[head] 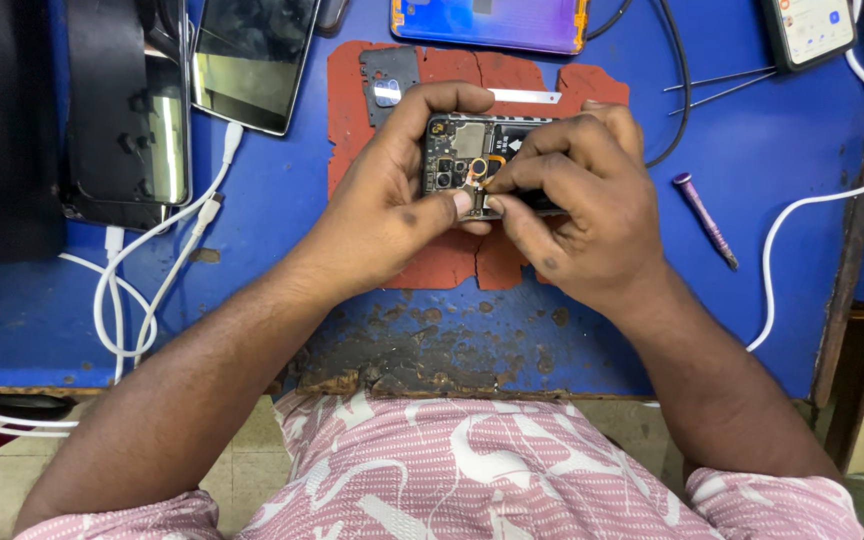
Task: The person disassembles and reassembles two smartphones on a workbench. They remove back covers, disconnect internal components, and use a screwdriver to remove and replace screws. The person handles multiple phones and tools throughout the process.
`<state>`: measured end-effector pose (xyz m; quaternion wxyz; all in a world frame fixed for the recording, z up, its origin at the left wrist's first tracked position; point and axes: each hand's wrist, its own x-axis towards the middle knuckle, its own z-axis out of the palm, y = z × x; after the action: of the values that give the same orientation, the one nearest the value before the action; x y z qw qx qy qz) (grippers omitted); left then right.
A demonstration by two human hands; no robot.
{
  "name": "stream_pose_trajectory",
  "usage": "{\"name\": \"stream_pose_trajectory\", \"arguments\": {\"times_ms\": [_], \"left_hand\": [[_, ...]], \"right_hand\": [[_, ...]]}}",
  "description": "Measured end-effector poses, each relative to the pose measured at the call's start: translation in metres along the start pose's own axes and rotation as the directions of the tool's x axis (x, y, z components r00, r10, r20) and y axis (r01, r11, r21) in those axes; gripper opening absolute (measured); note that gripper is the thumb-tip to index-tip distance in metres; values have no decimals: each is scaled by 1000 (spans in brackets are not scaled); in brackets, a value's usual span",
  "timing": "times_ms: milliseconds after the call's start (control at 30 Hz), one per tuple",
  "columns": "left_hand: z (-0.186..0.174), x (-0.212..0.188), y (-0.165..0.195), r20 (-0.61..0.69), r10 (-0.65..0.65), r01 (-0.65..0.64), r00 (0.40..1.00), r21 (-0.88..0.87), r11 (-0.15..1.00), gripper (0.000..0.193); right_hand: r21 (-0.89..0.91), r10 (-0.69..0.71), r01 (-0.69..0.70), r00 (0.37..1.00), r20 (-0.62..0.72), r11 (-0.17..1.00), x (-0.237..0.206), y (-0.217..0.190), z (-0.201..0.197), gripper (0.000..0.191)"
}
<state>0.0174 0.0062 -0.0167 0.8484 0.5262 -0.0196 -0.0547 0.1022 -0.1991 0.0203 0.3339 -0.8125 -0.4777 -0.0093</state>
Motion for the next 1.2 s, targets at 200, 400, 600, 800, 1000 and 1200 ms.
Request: {"name": "stream_pose_trajectory", "arguments": {"times_ms": [200, 400, 600, 800, 1000, 1200], "left_hand": [[3, -2, -1, 5, 10, -10, 1000, 50, 999, 64], [6, -3, -3, 13, 101, -101, 995, 207, 973, 67], [7, -3, -1, -9, 80, -76, 997, 235, 969, 67], [8, -3, -1, -16, 42, -38, 999, 213, 976, 67], [4, 0, -2, -6, 32, -31, 999, 88, 996, 66], [-1, 1, 1, -15, -36, 35, 999, -41, 999, 65]], "right_hand": [[-73, -15, 17, 1000, 24, 997, 1, -4, 3, 22], [-102, -16, 19, 1000, 22, 995, 2, -4, 6, 23], [-99, -17, 20, 999, 29, 995, 2, -2, 8, 24], [-106, -30, 32, 999, 13, 994, 1, 2, 13, 24], [-102, -56, 58, 998, 18, 993, 0, 7, 13, 25], [34, -14, 15, 999, -29, 999, -2, 10, 3, 22]]}}
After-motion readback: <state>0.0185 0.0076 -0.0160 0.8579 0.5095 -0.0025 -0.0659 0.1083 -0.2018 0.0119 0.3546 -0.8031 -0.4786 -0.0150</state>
